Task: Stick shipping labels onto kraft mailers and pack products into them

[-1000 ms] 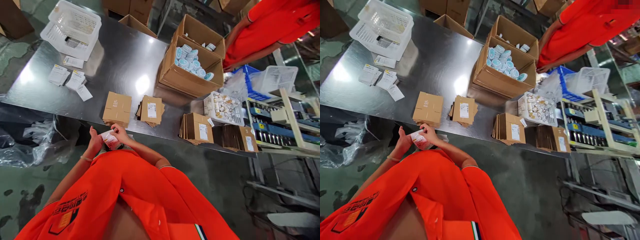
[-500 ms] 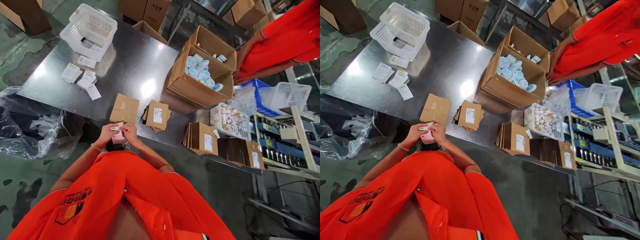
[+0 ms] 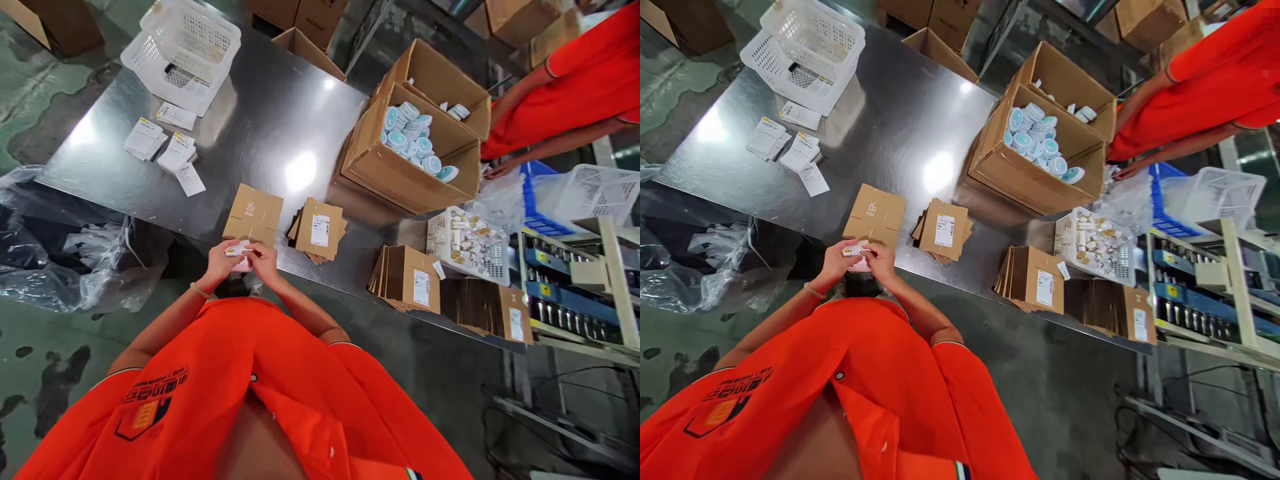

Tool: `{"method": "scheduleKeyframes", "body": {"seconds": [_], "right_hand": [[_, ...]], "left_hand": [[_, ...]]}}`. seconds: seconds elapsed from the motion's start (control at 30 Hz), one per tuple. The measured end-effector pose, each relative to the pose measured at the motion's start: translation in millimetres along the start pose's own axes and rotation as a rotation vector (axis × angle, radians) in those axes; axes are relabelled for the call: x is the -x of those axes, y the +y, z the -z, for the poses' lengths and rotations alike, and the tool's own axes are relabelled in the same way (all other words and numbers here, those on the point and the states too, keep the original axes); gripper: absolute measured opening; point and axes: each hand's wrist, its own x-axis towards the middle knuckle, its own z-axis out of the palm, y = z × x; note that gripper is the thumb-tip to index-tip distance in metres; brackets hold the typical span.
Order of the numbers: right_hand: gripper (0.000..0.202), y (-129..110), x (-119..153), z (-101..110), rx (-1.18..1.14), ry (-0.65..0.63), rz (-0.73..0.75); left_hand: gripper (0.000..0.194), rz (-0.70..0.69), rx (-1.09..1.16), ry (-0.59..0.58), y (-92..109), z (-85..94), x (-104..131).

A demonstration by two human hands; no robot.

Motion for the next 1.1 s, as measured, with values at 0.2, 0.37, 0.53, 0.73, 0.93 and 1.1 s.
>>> {"method": "scheduleKeyframes", "body": {"seconds": [0.2, 0.37, 0.53, 0.73, 0.93, 1.1], "right_hand": [[0.008, -6.3, -11.9, 26.0, 0.145, 0.105, 0.260], [0.006, -20.5, -116.6, 60.0, 0.190, 0.258, 0.157], [0.003, -21.7, -179.8, 61.9, 0.385, 0.222, -0.001], [0.064, -22.1, -153.8, 38.5, 0.697, 0.311, 0.084], [0.071, -29.5, -121.6, 2.8, 0.776, -0.089, 0.236], [0.061, -37.2, -117.4, 54.3, 0.857, 0.184, -0.002]], "left_hand": [[0.068, 0.119, 0.032, -0.184, -8.2, 7.6, 1.4], [0.070, 0.262, 0.075, -0.289, -23.0, 8.9, 13.5], [0.072, 0.274, 0.083, -0.199, -39.2, 3.4, 11.4], [0.058, 0.201, -0.172, -0.252, -70.0, 49.5, 20.3], [0.033, -0.099, -0.372, -0.112, -40.9, 47.9, 10.7], [0.061, -0.145, -0.549, 0.044, -5.8, 13.1, -22.2]]}}
